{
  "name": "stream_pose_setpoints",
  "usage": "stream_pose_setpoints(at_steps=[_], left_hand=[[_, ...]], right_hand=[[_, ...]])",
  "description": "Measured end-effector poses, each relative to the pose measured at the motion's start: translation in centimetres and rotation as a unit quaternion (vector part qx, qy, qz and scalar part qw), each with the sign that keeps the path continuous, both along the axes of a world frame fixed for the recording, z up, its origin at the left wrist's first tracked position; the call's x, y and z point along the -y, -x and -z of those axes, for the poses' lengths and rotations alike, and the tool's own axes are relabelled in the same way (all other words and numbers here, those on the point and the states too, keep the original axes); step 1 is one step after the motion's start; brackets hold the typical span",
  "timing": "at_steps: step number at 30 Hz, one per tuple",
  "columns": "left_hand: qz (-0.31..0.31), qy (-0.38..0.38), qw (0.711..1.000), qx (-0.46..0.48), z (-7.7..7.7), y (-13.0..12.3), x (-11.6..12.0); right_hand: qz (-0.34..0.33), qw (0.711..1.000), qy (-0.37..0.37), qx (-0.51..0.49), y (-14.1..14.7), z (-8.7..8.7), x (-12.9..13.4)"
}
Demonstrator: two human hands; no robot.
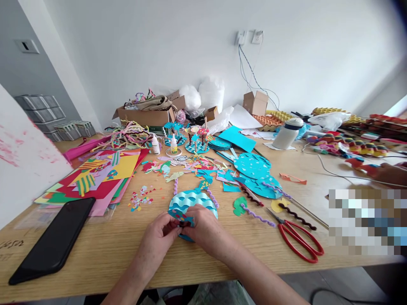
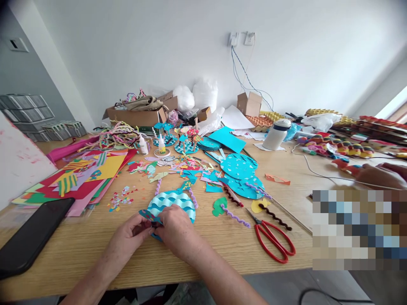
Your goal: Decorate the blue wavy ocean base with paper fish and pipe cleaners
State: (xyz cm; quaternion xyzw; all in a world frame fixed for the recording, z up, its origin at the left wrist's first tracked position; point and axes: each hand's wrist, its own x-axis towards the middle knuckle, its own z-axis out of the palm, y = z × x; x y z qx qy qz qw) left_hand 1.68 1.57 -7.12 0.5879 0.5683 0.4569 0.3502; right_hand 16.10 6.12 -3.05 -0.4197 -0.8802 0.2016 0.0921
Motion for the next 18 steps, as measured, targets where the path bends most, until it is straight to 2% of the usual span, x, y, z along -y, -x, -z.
stream_pose_setpoints(at_steps=[12, 15, 18], left_hand=[[-0.01, -0.03, 0.998, -0.051, 0.0, 0.4, -0.4], [-0.029, -0.02, 0.998, -0.046, -0.3, 0.3, -0.5], [-0.04, 0.003, 0.999, -0.035, -0.8, 0.2, -0.5]], right_hand=[[-0.021, 1.0, 0.004, 0.013, -0.1, -0.5, 0.2], [-0.017, 1.0, -0.009, -0.023, -0.6, -1.0, 0.8], [0.019, 0.996, -0.025, -0.082, -2.7, -1.8, 0.8]])
